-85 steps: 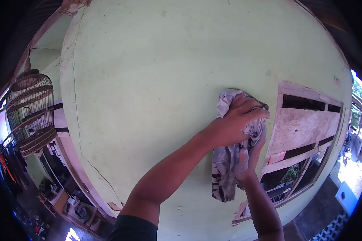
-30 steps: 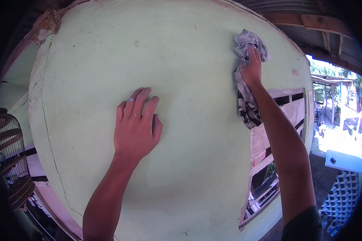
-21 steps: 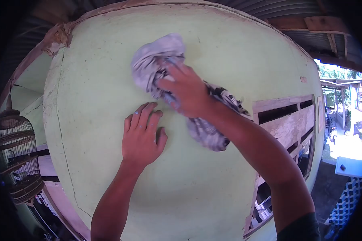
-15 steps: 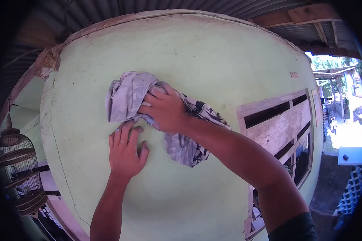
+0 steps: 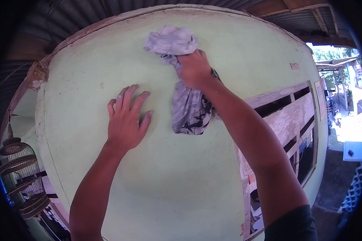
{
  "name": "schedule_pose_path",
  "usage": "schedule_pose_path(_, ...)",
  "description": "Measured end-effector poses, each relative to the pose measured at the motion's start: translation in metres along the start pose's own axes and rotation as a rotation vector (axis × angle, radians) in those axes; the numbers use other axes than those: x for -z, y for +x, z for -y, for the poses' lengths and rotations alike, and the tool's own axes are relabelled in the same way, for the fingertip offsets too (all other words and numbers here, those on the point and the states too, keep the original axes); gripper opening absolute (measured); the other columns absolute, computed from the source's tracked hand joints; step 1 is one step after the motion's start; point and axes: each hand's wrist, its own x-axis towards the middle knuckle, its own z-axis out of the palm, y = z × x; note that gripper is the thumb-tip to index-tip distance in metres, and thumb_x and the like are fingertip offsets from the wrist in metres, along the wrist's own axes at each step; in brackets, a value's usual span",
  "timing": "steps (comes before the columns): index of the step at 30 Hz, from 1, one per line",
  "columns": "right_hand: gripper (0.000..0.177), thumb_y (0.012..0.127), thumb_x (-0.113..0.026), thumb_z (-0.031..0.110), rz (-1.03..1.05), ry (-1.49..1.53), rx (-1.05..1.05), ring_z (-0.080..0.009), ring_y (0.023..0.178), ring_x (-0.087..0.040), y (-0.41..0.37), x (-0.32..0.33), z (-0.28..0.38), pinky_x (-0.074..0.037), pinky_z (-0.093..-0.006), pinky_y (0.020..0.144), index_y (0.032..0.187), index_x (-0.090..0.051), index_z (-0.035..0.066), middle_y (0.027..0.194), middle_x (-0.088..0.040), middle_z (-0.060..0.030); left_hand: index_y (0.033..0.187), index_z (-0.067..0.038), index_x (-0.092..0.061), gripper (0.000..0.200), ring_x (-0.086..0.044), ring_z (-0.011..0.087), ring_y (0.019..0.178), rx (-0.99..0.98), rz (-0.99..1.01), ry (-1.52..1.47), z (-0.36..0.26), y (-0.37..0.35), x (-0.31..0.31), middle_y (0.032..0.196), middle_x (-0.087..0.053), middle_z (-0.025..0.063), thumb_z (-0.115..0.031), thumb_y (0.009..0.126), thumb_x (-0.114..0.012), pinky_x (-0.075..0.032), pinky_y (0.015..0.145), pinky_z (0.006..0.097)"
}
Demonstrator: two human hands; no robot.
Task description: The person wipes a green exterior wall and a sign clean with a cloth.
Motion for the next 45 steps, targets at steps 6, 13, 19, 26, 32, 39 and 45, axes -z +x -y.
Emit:
schedule_pose_path(6, 0.047, 0.091, -0.066, 0.03, 0.016, -0.147, -0.348, -0.0424, 0.128, -0.055, -0.038, 0.025, -0.135, -0.045, -0.0542, 0.105, 0.131, -0.06, 0.007, 0.135, -0.061, -0.023, 0.145, -0.016, -0.05, 0.053, -0.033, 0.0285, 0.15, -0.016, -0.123, 0.004, -0.027, 0.018, -0.02, 0.16, -0.038, 0.0088, -0.03, 0.096, -0.065, -0.024, 0.118, 0.0512)
schedule_pose_path(13, 0.056, 0.093, -0.068, 0.039, -0.163, -0.257, -0.6, -0.0506, 0.119, -0.055, -0.045, 0.008, -0.245, -0.045, -0.0557, 0.105, 0.126, -0.057, -0.005, 0.13, -0.053, -0.0325, 0.142, -0.015, -0.051, 0.052, -0.037, 0.0268, 0.147, 0.042, -0.112, 0.003, -0.023, 0.014, -0.023, 0.157, -0.042, 0.0077, -0.033, 0.096, -0.066, -0.027, 0.117, 0.049)
schedule_pose_path(19, 0.057, 0.098, -0.063, 0.044, -0.101, -0.177, -0.397, -0.0473, 0.122, -0.055, 0.049, -0.01, -0.157, -0.045, -0.0538, 0.106, 0.123, -0.06, -0.007, 0.13, -0.055, -0.0308, 0.138, -0.015, -0.052, 0.048, -0.04, 0.0263, 0.145, 0.042, -0.115, -0.003, -0.024, 0.013, -0.022, 0.156, -0.044, 0.0077, -0.034, 0.096, -0.065, -0.029, 0.115, 0.0483)
schedule_pose_path(26, 0.042, 0.089, -0.072, 0.029, -0.09, 0.202, 0.177, -0.0417, 0.126, -0.055, 0.067, -0.024, 0.043, -0.052, -0.0504, 0.102, 0.123, -0.061, 0.006, 0.135, -0.055, -0.0225, 0.142, -0.012, -0.048, 0.053, -0.04, 0.034, 0.141, 0.094, -0.294, 0.002, -0.025, 0.009, -0.021, 0.155, -0.041, 0.0175, -0.031, 0.095, -0.066, -0.028, 0.115, 0.048)
schedule_pose_path(32, 0.045, 0.08, -0.067, 0.012, -0.053, 0.503, 0.408, -0.0354, 0.127, -0.058, -0.004, -0.028, 0.119, -0.052, -0.0466, 0.098, 0.125, -0.066, 0.012, 0.139, -0.06, -0.0122, 0.152, -0.008, -0.039, 0.059, -0.037, 0.0389, 0.14, 0.277, -0.583, -0.187, -0.009, 0.005, -0.027, 0.152, -0.04, 0.0259, -0.026, 0.099, -0.059, -0.021, 0.118, 0.0519)
schedule_pose_path(39, 0.062, 0.072, -0.08, 0.011, 0.137, 0.619, 0.478, -0.0348, 0.133, -0.053, -0.046, 0.004, 0.078, -0.048, -0.0433, 0.108, 0.132, -0.064, 0.015, 0.146, -0.055, -0.0123, 0.148, -0.008, -0.05, 0.046, -0.044, 0.0385, 0.137, 0.362, -0.476, -0.211, -0.008, 0.013, -0.021, 0.147, -0.051, 0.0212, -0.026, 0.105, -0.049, -0.026, 0.119, 0.0466)
schedule_pose_path(45, 0.075, 0.063, -0.081, 0.004, -0.272, 0.594, 0.148, -0.0354, 0.116, -0.058, -0.053, 0.019, 0.078, -0.05, -0.0452, 0.094, 0.134, -0.058, 0.011, 0.125, -0.06, -0.0131, 0.145, -0.011, -0.055, 0.049, -0.044, 0.0417, 0.139, 0.352, -0.472, -0.246, -0.006, 0.011, -0.029, 0.147, -0.054, 0.0188, -0.033, 0.102, -0.059, -0.023, 0.12, 0.0512)
